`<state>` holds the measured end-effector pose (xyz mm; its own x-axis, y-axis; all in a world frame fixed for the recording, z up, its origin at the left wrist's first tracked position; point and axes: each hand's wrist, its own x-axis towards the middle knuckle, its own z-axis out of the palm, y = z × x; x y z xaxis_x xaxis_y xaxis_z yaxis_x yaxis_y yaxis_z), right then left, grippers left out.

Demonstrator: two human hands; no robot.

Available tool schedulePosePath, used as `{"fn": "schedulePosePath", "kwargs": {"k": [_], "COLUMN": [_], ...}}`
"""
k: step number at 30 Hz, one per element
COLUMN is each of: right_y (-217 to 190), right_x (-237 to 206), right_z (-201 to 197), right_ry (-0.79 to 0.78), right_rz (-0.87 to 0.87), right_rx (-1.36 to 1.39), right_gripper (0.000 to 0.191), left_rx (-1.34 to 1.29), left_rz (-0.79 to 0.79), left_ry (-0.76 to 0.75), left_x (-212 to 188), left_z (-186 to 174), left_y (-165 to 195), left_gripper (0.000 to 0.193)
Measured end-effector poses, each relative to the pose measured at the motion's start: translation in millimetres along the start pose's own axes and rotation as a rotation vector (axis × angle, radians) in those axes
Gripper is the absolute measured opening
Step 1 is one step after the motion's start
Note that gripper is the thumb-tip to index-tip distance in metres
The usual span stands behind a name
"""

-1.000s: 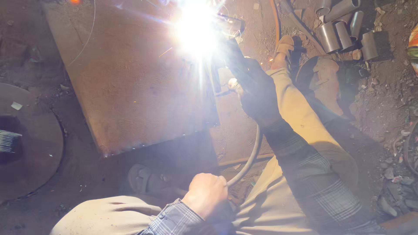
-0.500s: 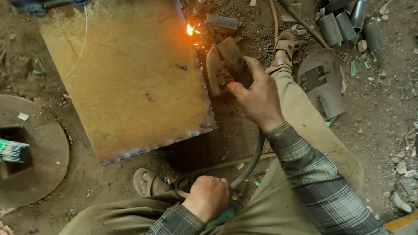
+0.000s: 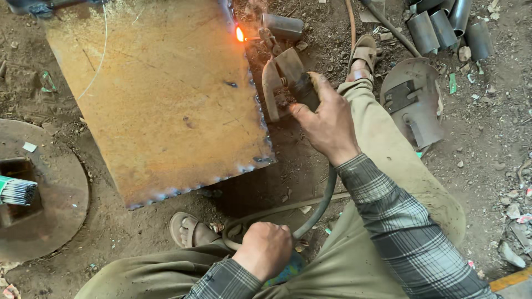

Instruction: The person positions a rectangular metal plate on the ground and uses a welding torch to join its edges. They repeatedly strike an arc, move the torch along the seam, and add filler rods while sparks and smoke are produced.

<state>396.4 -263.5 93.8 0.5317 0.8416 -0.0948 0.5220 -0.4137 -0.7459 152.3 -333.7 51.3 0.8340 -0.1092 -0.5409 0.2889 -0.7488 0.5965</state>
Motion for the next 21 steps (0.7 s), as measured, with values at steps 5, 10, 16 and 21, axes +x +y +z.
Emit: {"fn": "schedulePosePath", "kwargs": {"k": [5,10,16,21], "right_y": [5.8,6.1,1.3,2.6], "right_x": [0.4,0.2,0.4,-0.1], "right_z": [4.3,6.1,5.9,6.0], "right_ry": [0.003,0.012,0.009,0.005], "right_rz": [-0.035,-0.025,-0.012,-0.011], "right_rx": [-0.034,-0.054,-0.042,-0.054], "right_gripper": [0.063,0.064,0.062,0.06], "left_rx": [-0.019,-0.035,-0.038,-0.052], "left_rz": [-0.017,-0.038,-0.044,-0.051], "left_ry": [0.0,-0.025,0.003,-0.017], "left_x": [0.4,1.5,1.0,3.2], "left_z": [-0.1,-0.6,-0.3,6.0], "left_y": [0.6,1.6,2.2,0.9], "left_gripper": [0.019,0.02,0.022,0.023]}}
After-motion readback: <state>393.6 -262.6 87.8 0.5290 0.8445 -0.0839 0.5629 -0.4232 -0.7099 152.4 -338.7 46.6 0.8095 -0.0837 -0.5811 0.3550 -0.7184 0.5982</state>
